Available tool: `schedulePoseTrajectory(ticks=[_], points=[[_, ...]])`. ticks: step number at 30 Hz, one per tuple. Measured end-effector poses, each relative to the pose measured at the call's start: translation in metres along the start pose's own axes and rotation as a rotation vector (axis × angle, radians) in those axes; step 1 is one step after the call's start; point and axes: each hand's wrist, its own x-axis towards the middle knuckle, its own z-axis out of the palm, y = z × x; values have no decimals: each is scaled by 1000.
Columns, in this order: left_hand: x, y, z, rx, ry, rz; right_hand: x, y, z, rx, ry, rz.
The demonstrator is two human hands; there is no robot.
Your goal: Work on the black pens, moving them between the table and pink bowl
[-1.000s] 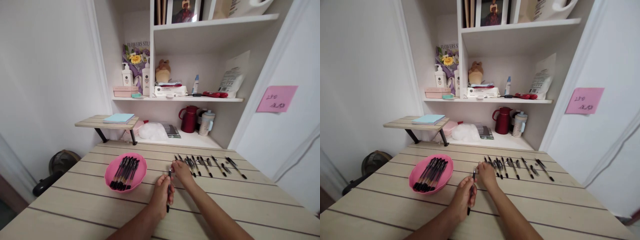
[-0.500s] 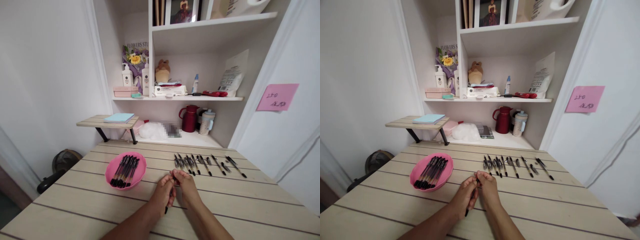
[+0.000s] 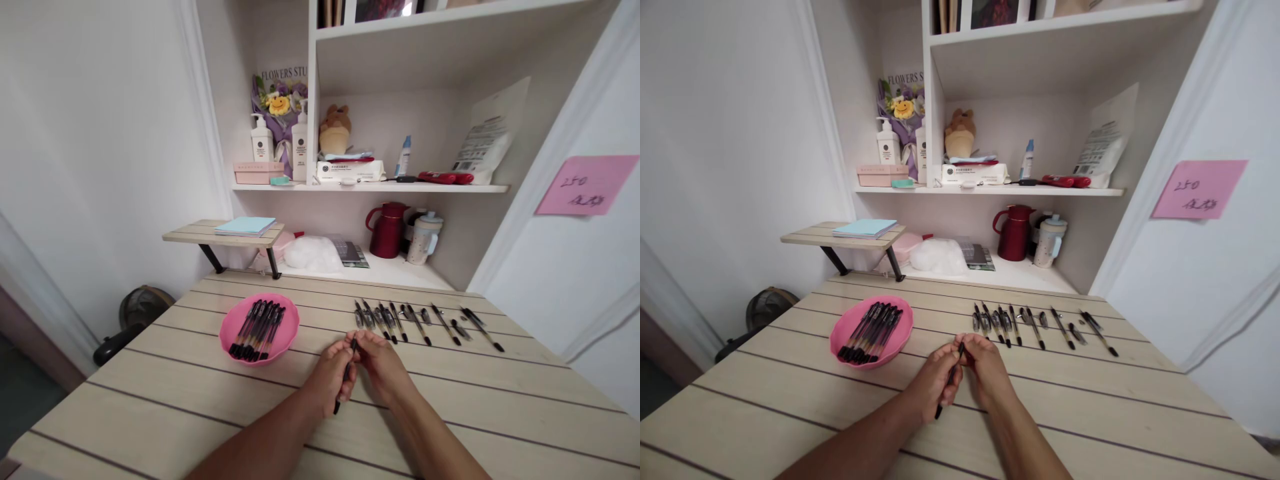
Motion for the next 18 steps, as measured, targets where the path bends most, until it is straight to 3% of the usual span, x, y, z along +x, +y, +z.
schedulePoseTrajectory(ticks=[4,9,18], points=[[0,0,0,-12,7,5,-2,0,2,-2,-33,72],[-2,1,0,6,-5,-26,1,1,-2,-30,26,7],[-2,2,-1,-17,-26,-30,0,1,-2,13,-14,57]])
